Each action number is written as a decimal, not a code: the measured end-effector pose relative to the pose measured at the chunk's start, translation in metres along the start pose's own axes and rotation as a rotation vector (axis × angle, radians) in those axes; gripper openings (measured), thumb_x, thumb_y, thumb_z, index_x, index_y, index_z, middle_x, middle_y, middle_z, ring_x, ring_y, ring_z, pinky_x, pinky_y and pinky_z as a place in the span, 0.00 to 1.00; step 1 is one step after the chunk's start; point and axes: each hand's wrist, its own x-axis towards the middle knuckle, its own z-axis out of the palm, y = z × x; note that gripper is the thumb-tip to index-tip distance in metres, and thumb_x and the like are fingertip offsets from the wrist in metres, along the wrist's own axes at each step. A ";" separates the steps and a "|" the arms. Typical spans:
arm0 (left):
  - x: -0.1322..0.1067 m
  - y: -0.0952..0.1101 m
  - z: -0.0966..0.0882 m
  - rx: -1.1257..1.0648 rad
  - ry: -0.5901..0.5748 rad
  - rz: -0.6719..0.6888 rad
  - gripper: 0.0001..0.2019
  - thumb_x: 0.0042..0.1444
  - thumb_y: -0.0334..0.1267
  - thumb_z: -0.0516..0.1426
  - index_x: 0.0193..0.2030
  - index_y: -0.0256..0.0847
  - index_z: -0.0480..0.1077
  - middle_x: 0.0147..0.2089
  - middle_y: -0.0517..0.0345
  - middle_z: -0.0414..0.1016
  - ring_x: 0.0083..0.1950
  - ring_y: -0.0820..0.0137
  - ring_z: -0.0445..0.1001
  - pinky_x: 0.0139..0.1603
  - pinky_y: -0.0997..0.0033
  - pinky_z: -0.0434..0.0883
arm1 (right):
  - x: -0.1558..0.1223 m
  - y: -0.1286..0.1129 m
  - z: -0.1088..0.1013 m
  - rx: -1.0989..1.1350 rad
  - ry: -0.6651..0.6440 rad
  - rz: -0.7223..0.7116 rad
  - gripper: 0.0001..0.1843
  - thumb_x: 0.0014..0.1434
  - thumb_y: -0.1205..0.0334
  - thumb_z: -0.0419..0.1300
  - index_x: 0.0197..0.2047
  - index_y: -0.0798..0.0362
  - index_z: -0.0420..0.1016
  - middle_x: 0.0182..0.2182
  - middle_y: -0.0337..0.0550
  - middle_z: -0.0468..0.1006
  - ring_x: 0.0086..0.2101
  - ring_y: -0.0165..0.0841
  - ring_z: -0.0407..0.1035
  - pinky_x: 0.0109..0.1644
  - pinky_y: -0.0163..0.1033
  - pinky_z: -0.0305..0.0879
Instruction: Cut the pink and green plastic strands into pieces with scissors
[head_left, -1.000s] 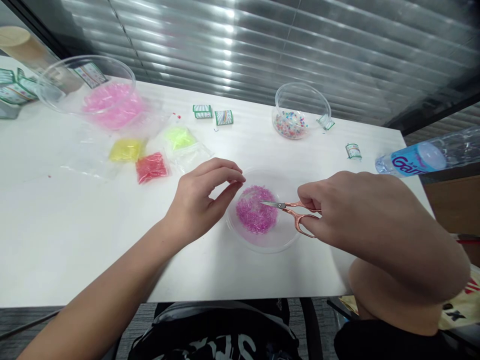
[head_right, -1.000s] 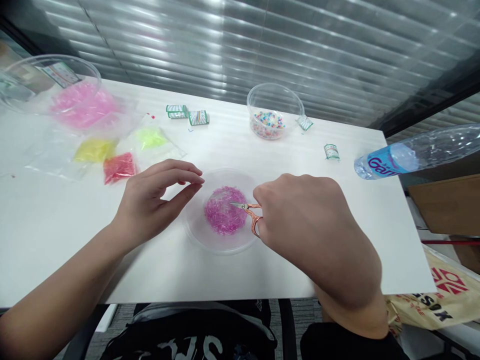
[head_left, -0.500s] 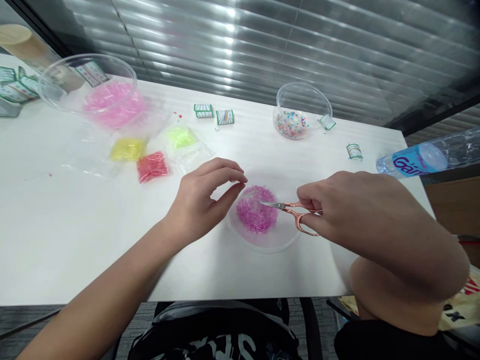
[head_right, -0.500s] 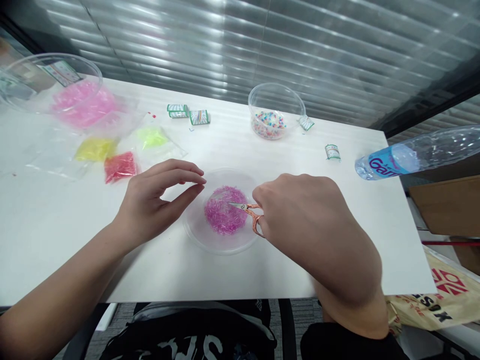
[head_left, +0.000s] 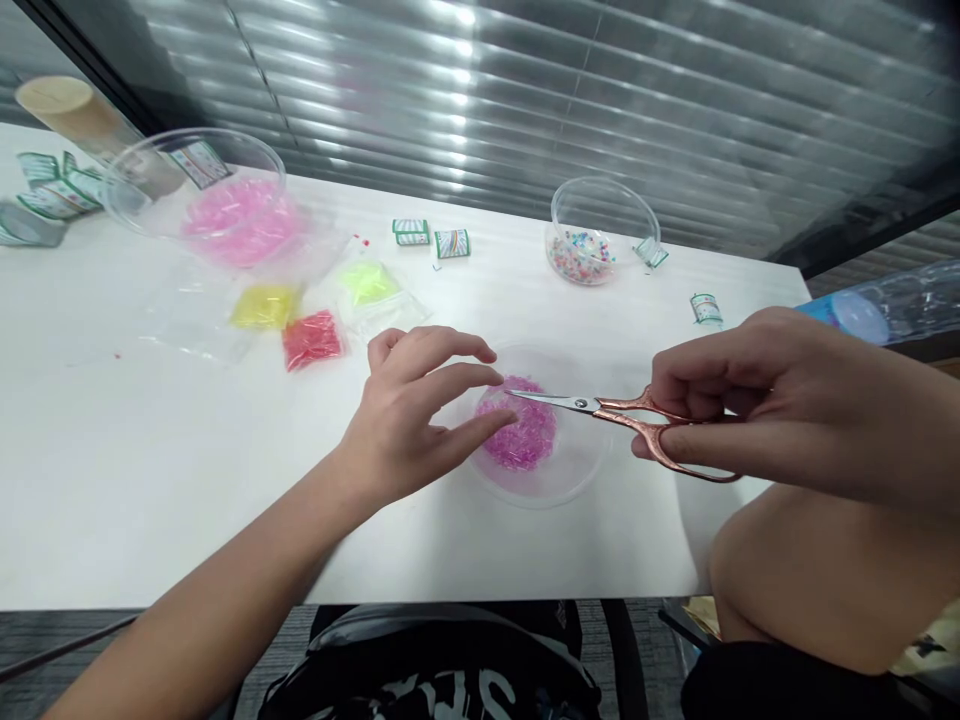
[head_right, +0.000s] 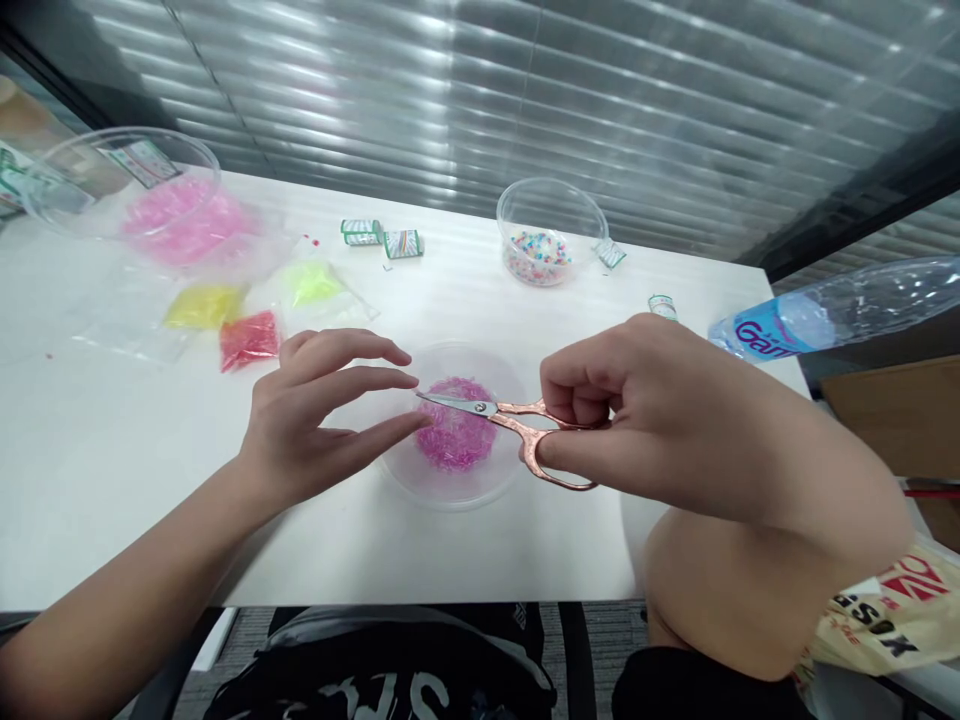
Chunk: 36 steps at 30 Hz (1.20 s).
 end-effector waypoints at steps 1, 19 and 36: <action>0.000 0.000 0.000 0.002 0.006 0.005 0.08 0.54 0.43 0.64 0.38 0.45 0.73 0.44 0.56 0.77 0.44 0.65 0.75 0.46 0.60 0.63 | 0.000 -0.001 0.000 0.026 -0.009 -0.005 0.16 0.56 0.54 0.58 0.22 0.52 0.67 0.15 0.35 0.63 0.19 0.26 0.53 0.19 0.33 0.48; -0.002 0.001 0.003 -0.017 0.076 0.098 0.03 0.57 0.38 0.61 0.39 0.47 0.72 0.38 0.61 0.79 0.44 0.66 0.76 0.48 0.59 0.63 | 0.010 -0.003 0.003 0.183 -0.050 -0.001 0.17 0.50 0.58 0.64 0.19 0.54 0.62 0.15 0.33 0.59 0.18 0.23 0.52 0.19 0.31 0.47; 0.000 0.002 0.002 -0.014 0.037 0.094 0.02 0.57 0.40 0.61 0.36 0.48 0.73 0.35 0.64 0.79 0.44 0.66 0.76 0.48 0.59 0.60 | 0.013 -0.004 0.005 0.185 -0.073 0.001 0.15 0.49 0.57 0.65 0.20 0.55 0.66 0.15 0.34 0.63 0.18 0.23 0.55 0.19 0.30 0.50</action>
